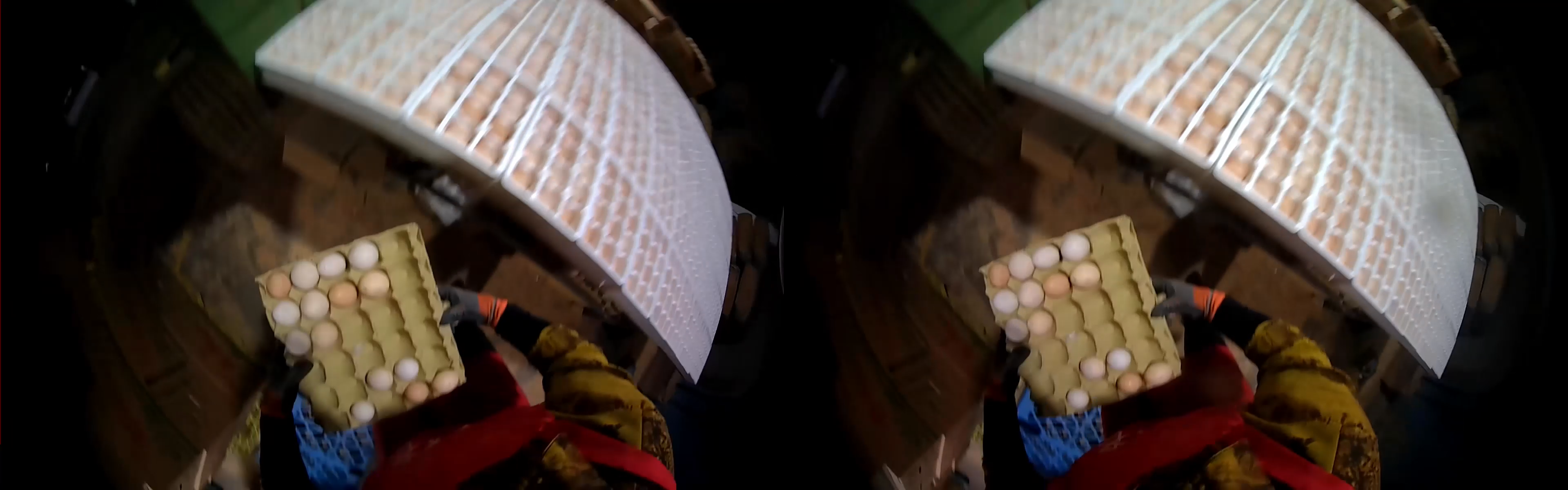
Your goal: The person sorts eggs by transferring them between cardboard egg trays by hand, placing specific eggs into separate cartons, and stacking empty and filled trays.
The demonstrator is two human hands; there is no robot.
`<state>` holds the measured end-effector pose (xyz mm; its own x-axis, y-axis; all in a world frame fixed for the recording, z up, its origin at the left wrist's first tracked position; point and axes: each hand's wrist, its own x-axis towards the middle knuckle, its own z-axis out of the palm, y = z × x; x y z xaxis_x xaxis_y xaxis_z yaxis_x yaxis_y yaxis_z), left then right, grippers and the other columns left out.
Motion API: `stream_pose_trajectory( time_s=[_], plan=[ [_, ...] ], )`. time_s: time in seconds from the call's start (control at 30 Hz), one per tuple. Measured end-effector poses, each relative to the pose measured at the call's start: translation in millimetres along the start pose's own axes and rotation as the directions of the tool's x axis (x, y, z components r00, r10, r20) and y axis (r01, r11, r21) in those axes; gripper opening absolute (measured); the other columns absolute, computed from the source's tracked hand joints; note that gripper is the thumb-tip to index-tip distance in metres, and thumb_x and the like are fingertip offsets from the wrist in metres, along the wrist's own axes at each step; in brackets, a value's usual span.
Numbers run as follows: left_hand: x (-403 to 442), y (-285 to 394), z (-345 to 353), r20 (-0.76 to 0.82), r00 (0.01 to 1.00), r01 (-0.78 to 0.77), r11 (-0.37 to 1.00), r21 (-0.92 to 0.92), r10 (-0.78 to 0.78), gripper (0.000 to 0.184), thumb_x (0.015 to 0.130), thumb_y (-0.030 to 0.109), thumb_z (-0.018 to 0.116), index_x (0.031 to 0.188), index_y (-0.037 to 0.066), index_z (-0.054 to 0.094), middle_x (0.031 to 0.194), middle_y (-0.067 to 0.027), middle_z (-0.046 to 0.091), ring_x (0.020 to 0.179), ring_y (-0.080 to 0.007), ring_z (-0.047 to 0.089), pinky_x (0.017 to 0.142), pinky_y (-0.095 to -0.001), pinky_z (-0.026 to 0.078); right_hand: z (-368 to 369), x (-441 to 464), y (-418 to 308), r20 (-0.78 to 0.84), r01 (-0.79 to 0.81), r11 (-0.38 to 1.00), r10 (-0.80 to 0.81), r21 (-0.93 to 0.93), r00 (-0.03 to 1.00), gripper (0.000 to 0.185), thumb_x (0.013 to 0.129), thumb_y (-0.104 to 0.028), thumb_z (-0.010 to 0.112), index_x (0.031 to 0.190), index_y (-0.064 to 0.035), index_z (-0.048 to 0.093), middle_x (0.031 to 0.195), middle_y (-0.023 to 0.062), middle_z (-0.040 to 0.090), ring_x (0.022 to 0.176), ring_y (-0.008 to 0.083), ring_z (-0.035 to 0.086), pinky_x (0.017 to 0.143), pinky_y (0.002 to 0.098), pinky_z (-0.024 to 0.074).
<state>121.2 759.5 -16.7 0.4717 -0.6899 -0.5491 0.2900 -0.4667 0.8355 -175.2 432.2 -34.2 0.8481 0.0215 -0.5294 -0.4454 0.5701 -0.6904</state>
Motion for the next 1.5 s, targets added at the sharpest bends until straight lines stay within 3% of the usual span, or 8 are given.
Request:
stream_pose_trajectory(
  time_s=[0.23, 0.27, 0.43, 0.73, 0.97, 1.07, 1.27, 1.5],
  plan=[
    [45, -258, -44, 0.054, 0.998, -0.051, 0.778, 0.626, 0.021, 0.086, 0.078, 0.022, 0.081, 0.147, 0.001, 0.033, 0.141, -0.0154, 0.048, 0.118, -0.0230, 0.052, 0.093, -0.0354, 0.047, -68, 122, 184, 0.074, -0.292, 0.953, 0.286, 0.080, 0.955, 0.073, 0.085, -0.008, 0.074, 0.148, -0.0104, 0.038, 0.134, 0.0049, 0.056, 0.107, 0.0116, 0.059, 0.085, 0.0299, 0.0540],
    [65, -257, -26, 0.064, 0.965, 0.228, 0.936, 0.269, -0.254, 0.084, 0.080, 0.020, 0.079, 0.147, -0.001, 0.032, 0.143, -0.0148, 0.046, 0.121, -0.0221, 0.049, 0.098, -0.0342, 0.043, -81, 138, 210, 0.038, -0.309, 0.950, 0.307, 0.049, 0.951, 0.071, 0.084, -0.010, 0.076, 0.146, -0.0101, 0.041, 0.131, 0.0058, 0.058, 0.108, 0.0136, 0.059, 0.088, 0.0328, 0.0541],
    [176, -409, 11, 0.218, 0.969, 0.194, 0.908, -0.371, -0.118, 0.073, 0.085, -0.012, 0.060, 0.149, 0.003, 0.028, 0.145, -0.0071, 0.041, 0.129, -0.0188, 0.044, 0.100, -0.0335, 0.047, -195, 189, 352, -0.080, -0.350, 0.936, 0.346, -0.044, 0.935, 0.061, 0.090, -0.015, 0.069, 0.145, -0.0100, 0.043, 0.130, 0.0072, 0.059, 0.110, 0.0167, 0.059, 0.089, 0.0341, 0.0527],
    [280, -504, 90, 0.305, 0.950, 0.152, 0.947, -0.283, -0.061, 0.077, 0.083, -0.007, 0.070, 0.148, 0.001, 0.029, 0.139, -0.0083, 0.047, 0.121, -0.0187, 0.051, 0.099, -0.0303, 0.045, -314, 210, 436, -0.159, -0.367, 0.929, 0.357, -0.038, 0.920, 0.058, 0.093, -0.019, 0.064, 0.146, -0.0118, 0.042, 0.124, 0.0096, 0.062, 0.101, 0.0202, 0.064, 0.077, 0.0337, 0.0558],
    [238, -452, 110, -0.241, 0.944, 0.200, 0.971, -0.130, -0.227, 0.096, 0.073, -0.008, 0.075, 0.153, 0.010, 0.024, 0.148, -0.0167, 0.036, 0.119, -0.0268, 0.048, 0.098, -0.0332, 0.047, -214, 160, 379, -0.782, -0.211, 0.977, 0.153, 0.028, 0.604, 0.035, 0.083, -0.020, 0.076, 0.115, -0.0114, 0.064, 0.116, 0.0051, 0.066, 0.088, 0.0225, 0.066, 0.068, 0.0359, 0.0545],
    [206, -439, 108, -0.154, 0.981, 0.133, 0.987, 0.093, -0.118, 0.057, 0.084, 0.000, 0.069, 0.137, 0.000, 0.048, 0.132, -0.0137, 0.056, 0.110, -0.0194, 0.058, 0.096, -0.0308, 0.046, -159, 183, 357, -0.442, -0.057, 0.527, -0.643, -0.848, 0.625, 0.035, 0.083, -0.021, 0.074, 0.116, -0.0133, 0.064, 0.112, 0.0087, 0.067, 0.085, 0.0293, 0.067, 0.072, 0.0404, 0.0545],
    [152, -396, 136, -0.190, 0.982, 0.001, 0.997, 0.084, 0.015, 0.039, 0.088, 0.006, 0.068, 0.127, 0.004, 0.060, 0.120, -0.0100, 0.058, 0.111, -0.0176, 0.055, 0.093, -0.0300, 0.046, -171, 265, 379, -0.100, -0.307, -0.167, -0.713, -0.937, 0.694, 0.041, 0.082, -0.023, 0.066, 0.123, -0.0175, 0.060, 0.121, 0.0115, 0.060, 0.105, 0.0355, 0.060, 0.078, 0.0466, 0.0524],
    [110, -418, 167, -0.100, 0.940, 0.255, 0.867, -0.428, -0.326, 0.037, 0.092, 0.004, 0.065, 0.128, 0.002, 0.058, 0.108, -0.0038, 0.063, 0.091, -0.0108, 0.059, 0.080, -0.0244, 0.050, -184, 268, 369, -0.587, -0.081, 0.740, -0.457, -0.667, 0.668, 0.033, 0.077, -0.021, 0.073, 0.108, -0.0114, 0.067, 0.104, 0.0116, 0.069, 0.094, 0.0302, 0.066, 0.077, 0.0404, 0.0526]
  ],
)
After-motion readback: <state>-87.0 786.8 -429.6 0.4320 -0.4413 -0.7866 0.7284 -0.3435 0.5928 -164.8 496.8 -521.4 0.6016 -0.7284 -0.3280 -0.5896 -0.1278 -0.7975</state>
